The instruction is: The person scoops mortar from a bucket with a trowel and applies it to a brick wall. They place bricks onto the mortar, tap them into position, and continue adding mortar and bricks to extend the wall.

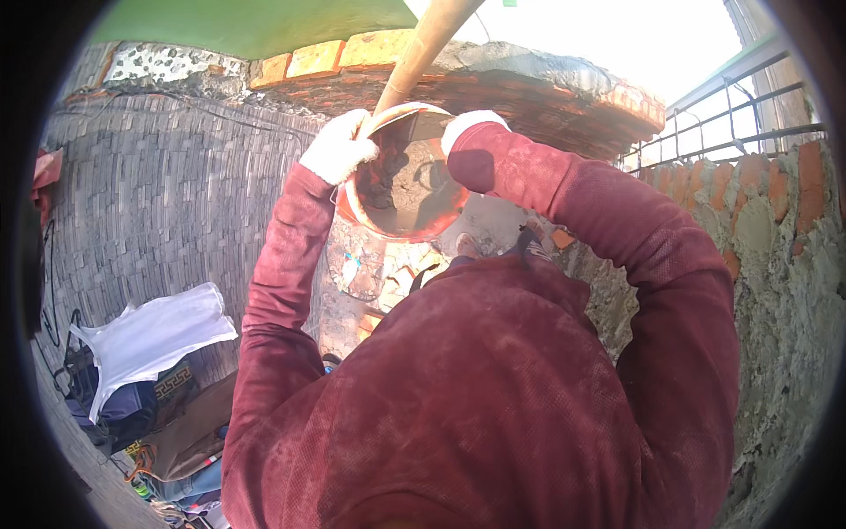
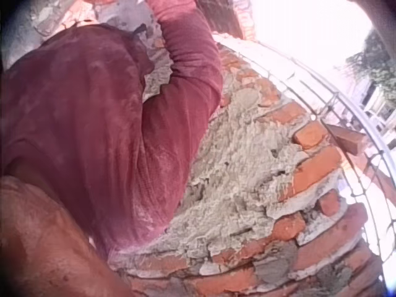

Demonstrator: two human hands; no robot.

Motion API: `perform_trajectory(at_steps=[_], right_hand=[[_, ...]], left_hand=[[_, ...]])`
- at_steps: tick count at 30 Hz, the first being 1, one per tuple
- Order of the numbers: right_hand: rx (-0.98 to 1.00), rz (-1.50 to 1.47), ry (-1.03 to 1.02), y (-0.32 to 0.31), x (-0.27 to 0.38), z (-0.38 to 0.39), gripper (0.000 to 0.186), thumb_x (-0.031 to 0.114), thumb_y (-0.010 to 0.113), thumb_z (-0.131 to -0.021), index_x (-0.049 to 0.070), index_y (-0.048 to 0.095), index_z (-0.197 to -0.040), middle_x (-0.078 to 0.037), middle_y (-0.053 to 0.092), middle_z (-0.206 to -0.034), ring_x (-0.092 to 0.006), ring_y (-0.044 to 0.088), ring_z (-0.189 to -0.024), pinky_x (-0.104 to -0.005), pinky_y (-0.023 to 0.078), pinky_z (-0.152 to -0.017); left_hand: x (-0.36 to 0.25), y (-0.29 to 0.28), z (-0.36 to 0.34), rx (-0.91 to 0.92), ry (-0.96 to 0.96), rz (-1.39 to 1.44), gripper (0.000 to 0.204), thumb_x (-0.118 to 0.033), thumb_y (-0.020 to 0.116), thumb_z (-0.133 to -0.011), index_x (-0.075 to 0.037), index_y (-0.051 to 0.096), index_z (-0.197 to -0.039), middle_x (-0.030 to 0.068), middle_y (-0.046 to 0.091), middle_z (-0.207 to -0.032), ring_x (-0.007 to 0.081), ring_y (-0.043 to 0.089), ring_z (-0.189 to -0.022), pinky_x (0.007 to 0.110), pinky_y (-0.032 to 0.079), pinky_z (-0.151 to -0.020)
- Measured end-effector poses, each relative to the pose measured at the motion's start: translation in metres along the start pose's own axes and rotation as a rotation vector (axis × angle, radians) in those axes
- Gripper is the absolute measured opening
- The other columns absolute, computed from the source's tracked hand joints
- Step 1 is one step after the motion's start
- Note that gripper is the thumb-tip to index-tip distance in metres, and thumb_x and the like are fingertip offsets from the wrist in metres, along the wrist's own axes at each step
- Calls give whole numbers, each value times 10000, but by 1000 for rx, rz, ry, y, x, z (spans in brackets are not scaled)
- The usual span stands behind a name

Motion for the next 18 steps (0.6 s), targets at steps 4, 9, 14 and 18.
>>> perform_trajectory(at_steps=[4,9,14,18], right_hand=[[282,127,126,10,-8,-6,306,176,726,-794,54,768,-1071,-195,757,-1008,-383,735,-923,-441,592,-766],[96,-180,-142,61,-31,10,354,150,773,-737,13,721,-1059,-222,723,-969,-396,714,-905,-435,576,-782],[-6,-446,-272,93,-3,24,271,211,763,-753,19,677,-923,-190,683,-837,-396,674,-807,-434,542,-737],[-100,-538,-266,99,34,26,275,255,778,-756,41,606,-782,-153,640,-744,-358,609,-689,-410,509,-664]], left_hand=[[-35,1,-8,-10,205,-42,238,-169,729,-747,-56,547,-852,134,567,-739,300,612,-718,413,499,-676],[-43,-1,-1,76,242,108,250,-140,741,-739,-54,545,-869,93,524,-735,219,549,-686,381,481,-658],[-52,-16,14,157,295,71,239,-20,725,-739,-50,579,-926,-19,529,-832,79,513,-774,261,458,-681],[-25,-23,27,76,168,433,281,0,754,-741,-67,602,-969,-37,571,-879,66,543,-803,232,472,-698]])
Point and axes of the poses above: each hand's wrist, its own z-axis away from the middle knuckle, its own y-axis out of the palm, x = y × z, the point moved 1 cm from there along -z, towards the middle knuckle
